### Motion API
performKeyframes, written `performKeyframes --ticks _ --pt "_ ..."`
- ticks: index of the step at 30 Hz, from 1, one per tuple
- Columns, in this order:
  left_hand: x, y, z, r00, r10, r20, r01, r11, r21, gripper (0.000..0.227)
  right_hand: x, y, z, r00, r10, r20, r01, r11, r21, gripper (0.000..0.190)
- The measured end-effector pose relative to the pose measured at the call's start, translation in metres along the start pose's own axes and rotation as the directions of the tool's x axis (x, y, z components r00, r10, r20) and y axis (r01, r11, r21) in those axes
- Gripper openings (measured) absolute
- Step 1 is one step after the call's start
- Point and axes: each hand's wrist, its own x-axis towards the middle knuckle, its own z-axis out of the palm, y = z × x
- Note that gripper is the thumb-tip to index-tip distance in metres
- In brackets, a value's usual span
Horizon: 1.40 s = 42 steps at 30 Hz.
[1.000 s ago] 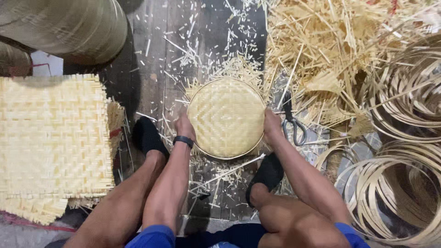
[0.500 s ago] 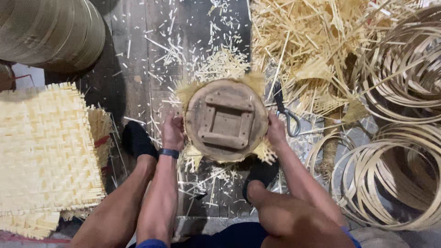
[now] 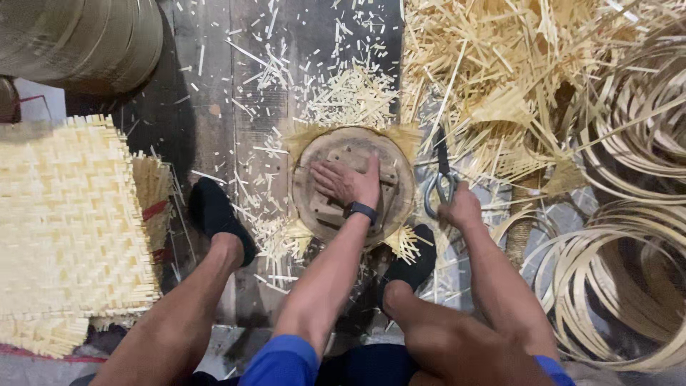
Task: The person sits on the floor and repeatedly places a woven bamboo mat into a circular wooden mold. They use shears to trim the excess bamboo strips around the edge of the mold, then remove the trimmed mat and repeat the process with a new piece.
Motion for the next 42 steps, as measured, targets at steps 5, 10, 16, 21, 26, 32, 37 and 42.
performKeyframes --ticks 5,10,16,21,26,32,37,42 --pt "0.005 -0.020 0.002 0.939 0.342 -0.040 -0.340 0.939 0.057 0.111 -0.006 0.015 -0.017 0.964 -0.101 0.247 0.028 0.959 0.284 0.036" --pt "-0.026 -0.047 -0.011 0.832 0.547 0.095 -0.555 0.823 0.120 0.096 -0.053 -0.009 -0.063 0.977 -0.214 -0.015 0.213 0.975 -0.060 0.053" --pt "-0.029 -0.043 -0.025 0.805 0.585 0.097 -0.591 0.805 0.052 0.094 -0.034 -0.104 -0.084 0.784 -0.619 -0.048 0.595 0.771 -0.226 0.070" --pt "-0.027 -0.042 -0.036 0.792 0.571 0.217 -0.593 0.804 0.050 0.104 -0.029 -0.104 -0.076 0.917 -0.380 0.116 0.398 0.881 -0.255 0.053" --pt "-0.033 -0.041 -0.042 0.763 0.572 0.300 -0.610 0.792 0.041 0.107 -0.024 -0.100 -0.067 0.876 -0.474 -0.085 0.420 0.839 -0.345 0.045" --pt "-0.029 -0.049 -0.057 0.667 0.682 0.299 -0.721 0.692 0.032 0.105 -0.016 -0.099 -0.056 0.850 -0.502 -0.161 0.439 0.843 -0.310 0.044" --pt "-0.027 -0.061 -0.065 0.516 0.749 0.415 -0.799 0.596 -0.083 0.105 -0.026 -0.076 -0.066 0.913 -0.407 -0.020 0.374 0.857 -0.354 0.038" --pt "-0.017 -0.060 -0.069 0.489 0.748 0.449 -0.808 0.583 -0.092 0.105 -0.004 -0.112 -0.058 0.871 -0.488 -0.054 0.449 0.835 -0.318 0.054"
